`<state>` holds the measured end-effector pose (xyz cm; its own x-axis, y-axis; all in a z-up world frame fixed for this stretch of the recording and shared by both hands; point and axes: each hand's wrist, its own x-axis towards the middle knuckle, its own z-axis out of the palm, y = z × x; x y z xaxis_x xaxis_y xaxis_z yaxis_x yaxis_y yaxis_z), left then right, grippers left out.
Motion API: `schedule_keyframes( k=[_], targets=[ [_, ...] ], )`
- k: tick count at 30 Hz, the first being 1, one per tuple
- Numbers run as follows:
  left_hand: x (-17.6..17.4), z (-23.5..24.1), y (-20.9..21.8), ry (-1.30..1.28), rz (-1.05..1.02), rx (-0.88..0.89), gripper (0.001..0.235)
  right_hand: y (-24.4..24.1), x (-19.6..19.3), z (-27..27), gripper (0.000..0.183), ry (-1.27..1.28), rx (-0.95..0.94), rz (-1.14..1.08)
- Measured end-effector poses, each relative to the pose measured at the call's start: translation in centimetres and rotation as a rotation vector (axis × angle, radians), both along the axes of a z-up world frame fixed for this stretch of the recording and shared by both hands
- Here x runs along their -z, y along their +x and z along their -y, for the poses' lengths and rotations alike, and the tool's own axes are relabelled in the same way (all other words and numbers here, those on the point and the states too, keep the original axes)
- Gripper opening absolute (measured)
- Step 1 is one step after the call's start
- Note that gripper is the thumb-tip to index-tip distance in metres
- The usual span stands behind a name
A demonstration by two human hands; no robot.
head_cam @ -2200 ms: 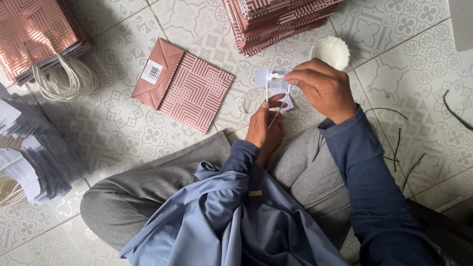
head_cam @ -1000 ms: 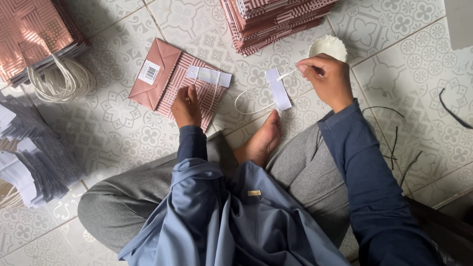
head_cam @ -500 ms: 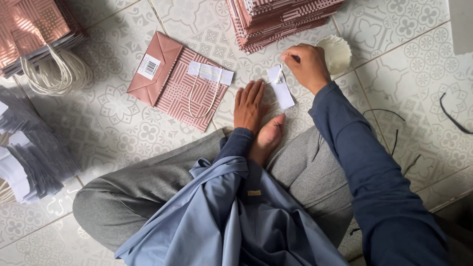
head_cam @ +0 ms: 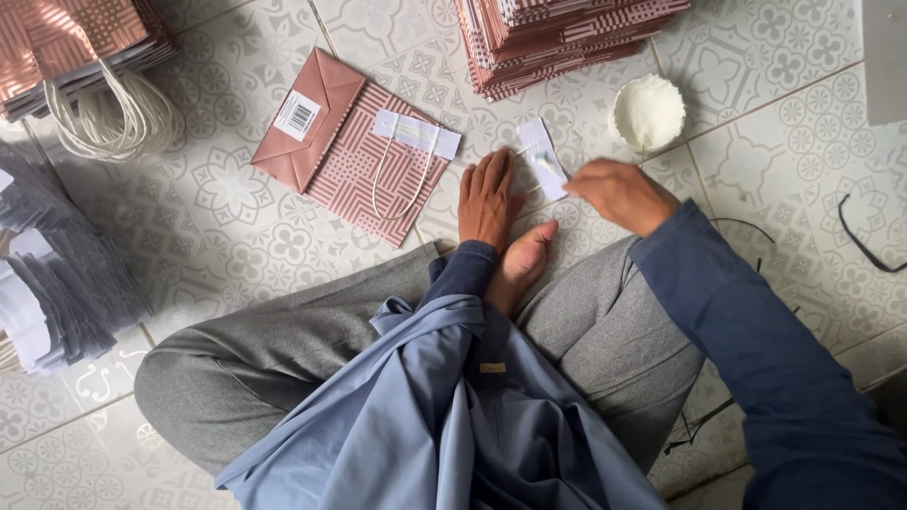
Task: The person sits on the floor and assembles gift bags by applying glue to white paper tabs and attaching them to the handles of patterned paper bags. They press the tabs to secure them and stack the finished bags.
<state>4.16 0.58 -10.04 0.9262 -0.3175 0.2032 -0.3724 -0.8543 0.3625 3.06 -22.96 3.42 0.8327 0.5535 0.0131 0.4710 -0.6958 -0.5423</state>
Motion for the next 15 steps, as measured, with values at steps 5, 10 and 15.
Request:
schedule_keyframes(
  k=[5,10,15],
  targets=[
    [0.4,0.1,0.0,-0.007,0.012,-0.002,0.076,-1.0,0.3,2.0,0.016,0.012,-0.015,-0.031],
    [0.1,0.0,0.0,-0.023,0.032,-0.004,0.075,1.0,-2.0,1.0,0.016,0.054,0.098,0.063],
    [-0.1,-0.1,0.0,-0.009,0.047,-0.011,0.075,1.7,1.1,0.8,0.014,0.034,0.026,0.171]
  ],
)
